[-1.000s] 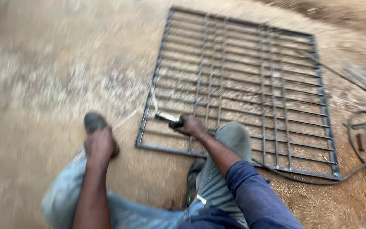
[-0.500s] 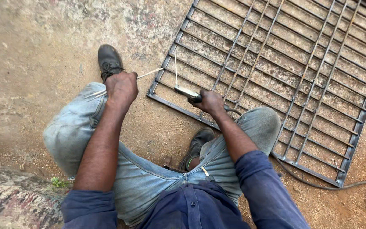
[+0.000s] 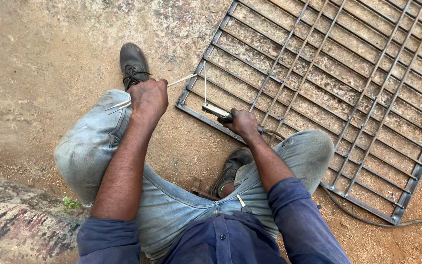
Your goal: The person sits on the ground and uses a welding torch to join metal rods on a rectangular metal grate. They hold welding rods in one hand and the torch in the other, moving along the intersections to create welds.
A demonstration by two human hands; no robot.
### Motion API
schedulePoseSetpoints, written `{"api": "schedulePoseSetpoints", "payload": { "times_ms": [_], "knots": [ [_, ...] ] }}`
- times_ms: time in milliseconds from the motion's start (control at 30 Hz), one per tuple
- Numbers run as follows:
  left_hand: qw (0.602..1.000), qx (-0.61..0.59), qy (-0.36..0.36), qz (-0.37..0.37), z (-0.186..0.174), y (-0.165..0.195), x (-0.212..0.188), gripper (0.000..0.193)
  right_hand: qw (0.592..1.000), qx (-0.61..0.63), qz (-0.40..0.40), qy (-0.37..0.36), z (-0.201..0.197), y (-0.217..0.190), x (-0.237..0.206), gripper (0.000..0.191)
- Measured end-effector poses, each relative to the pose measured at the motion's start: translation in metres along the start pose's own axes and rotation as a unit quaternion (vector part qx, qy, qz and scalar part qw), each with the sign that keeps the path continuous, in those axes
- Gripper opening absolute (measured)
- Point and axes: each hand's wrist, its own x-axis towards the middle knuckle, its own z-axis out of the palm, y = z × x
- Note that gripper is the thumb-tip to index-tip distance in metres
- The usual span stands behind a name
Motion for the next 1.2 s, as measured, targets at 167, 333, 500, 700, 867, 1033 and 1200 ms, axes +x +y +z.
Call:
{"api": "schedulePoseSetpoints", "payload": {
  "times_ms": [167,333,500,700,867,1033,1200],
  "knots": [
    [1.0,0.014,0.012,0.015,0.004,-0.002,-0.005,0.023,1.0,-0.018,-0.011,0.0,-0.003,-0.003,0.001,0.056],
    [0.999,0.031,-0.004,0.016,0.006,-0.004,-0.008,0.024,1.0,-0.019,0.006,-0.019,-0.006,-0.004,0.01,0.056],
    [0.999,0.024,0.028,0.023,0.015,-0.002,-0.003,0.022,0.999,-0.026,-0.019,0.021,0.0,-0.001,0.012,0.054],
    [0.999,0.037,-0.008,0.023,0.015,0.002,-0.003,0.025,1.0,-0.02,-0.008,0.002,0.004,0.0,0.013,0.055],
    [0.999,0.041,-0.014,0.029,0.005,0.002,-0.009,0.023,1.0,-0.017,-0.001,-0.007,0.007,0.0,0.016,0.053],
    [0.999,0.031,-0.009,0.027,0.006,0.003,-0.008,0.024,1.0,-0.008,-0.013,0.009,0.007,0.001,0.015,0.05],
    [0.999,0.006,0.029,0.042,0.011,0.001,-0.006,0.024,1.0,-0.002,-0.006,0.001,0.004,-0.001,0.015,0.051]
  ]
}}
